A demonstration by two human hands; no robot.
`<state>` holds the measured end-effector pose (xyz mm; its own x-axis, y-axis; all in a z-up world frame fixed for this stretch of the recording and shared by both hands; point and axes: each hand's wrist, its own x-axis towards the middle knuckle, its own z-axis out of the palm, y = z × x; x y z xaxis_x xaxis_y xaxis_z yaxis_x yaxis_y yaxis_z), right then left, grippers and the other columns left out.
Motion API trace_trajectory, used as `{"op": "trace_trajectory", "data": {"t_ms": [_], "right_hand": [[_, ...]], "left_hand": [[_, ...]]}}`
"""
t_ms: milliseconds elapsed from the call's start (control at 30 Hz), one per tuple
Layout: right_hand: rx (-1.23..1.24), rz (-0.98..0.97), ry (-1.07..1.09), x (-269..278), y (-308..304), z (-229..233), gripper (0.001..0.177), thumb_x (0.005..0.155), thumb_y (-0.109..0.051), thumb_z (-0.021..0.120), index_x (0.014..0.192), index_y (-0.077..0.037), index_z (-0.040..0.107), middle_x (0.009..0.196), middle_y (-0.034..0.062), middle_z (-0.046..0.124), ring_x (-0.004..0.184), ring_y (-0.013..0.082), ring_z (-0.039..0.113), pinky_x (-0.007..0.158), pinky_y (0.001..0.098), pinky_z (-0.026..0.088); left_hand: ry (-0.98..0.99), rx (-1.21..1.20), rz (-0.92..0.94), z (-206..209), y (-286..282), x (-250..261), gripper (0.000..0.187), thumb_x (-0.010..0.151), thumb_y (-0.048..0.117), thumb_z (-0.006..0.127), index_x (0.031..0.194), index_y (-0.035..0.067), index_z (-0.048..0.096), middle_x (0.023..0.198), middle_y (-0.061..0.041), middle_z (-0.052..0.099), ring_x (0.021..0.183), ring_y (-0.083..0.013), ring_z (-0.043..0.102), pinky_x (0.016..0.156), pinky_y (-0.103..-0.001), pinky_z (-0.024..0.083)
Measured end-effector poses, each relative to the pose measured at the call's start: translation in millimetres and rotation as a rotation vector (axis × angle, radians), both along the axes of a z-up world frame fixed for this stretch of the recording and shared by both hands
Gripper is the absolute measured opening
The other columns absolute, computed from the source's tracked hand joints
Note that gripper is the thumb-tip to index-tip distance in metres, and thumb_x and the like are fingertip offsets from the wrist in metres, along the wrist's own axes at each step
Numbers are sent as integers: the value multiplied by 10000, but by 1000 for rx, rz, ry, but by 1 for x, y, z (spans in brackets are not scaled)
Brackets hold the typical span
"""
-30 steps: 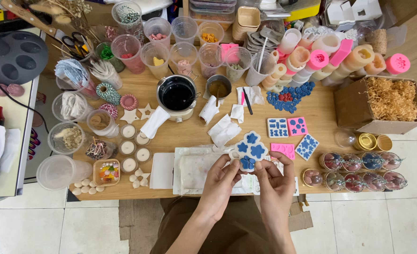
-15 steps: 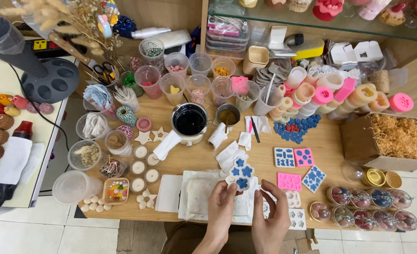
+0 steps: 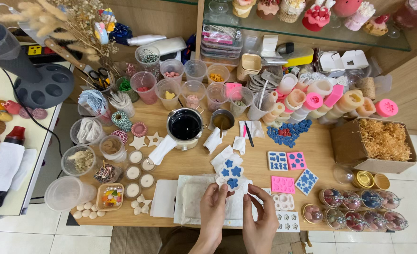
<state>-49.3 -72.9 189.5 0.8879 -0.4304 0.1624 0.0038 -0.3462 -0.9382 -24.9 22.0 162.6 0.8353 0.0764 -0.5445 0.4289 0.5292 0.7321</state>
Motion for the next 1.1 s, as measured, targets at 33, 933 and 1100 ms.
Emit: {"op": "trace_trajectory", "data": {"t_ms": [33, 933, 1100], "right_hand": [[-6, -1, 9, -1, 0, 2, 289, 915, 18, 672, 1203, 20, 650, 1179, 134, 703, 1096, 190, 700, 931, 332, 617], [372, -61, 146, 10, 12, 7, 421, 909, -42, 701, 1318, 53, 656, 1224, 160, 742, 1052, 130, 694, 894, 263, 567], [448, -124, 183, 10, 8, 1, 379, 931, -45, 696, 1295, 60, 686, 1185, 160, 760, 1001, 127, 688, 844, 262, 561]], "left_hand": [[16, -10, -2, 2, 1, -1, 252, 989, 249, 615, 1078, 26, 690, 1010, -53, 774, 992, -126, 698, 878, -293, 514], [-299, 303, -36, 24, -15, -8, 153, 1002, 123, 607, 1049, -11, 663, 885, -46, 744, 785, -60, 637, 685, -257, 526], [-239, 392, -66, 32, -20, -11, 166, 995, 146, 619, 1035, -8, 664, 849, -66, 735, 766, -86, 646, 677, -278, 539]]}}
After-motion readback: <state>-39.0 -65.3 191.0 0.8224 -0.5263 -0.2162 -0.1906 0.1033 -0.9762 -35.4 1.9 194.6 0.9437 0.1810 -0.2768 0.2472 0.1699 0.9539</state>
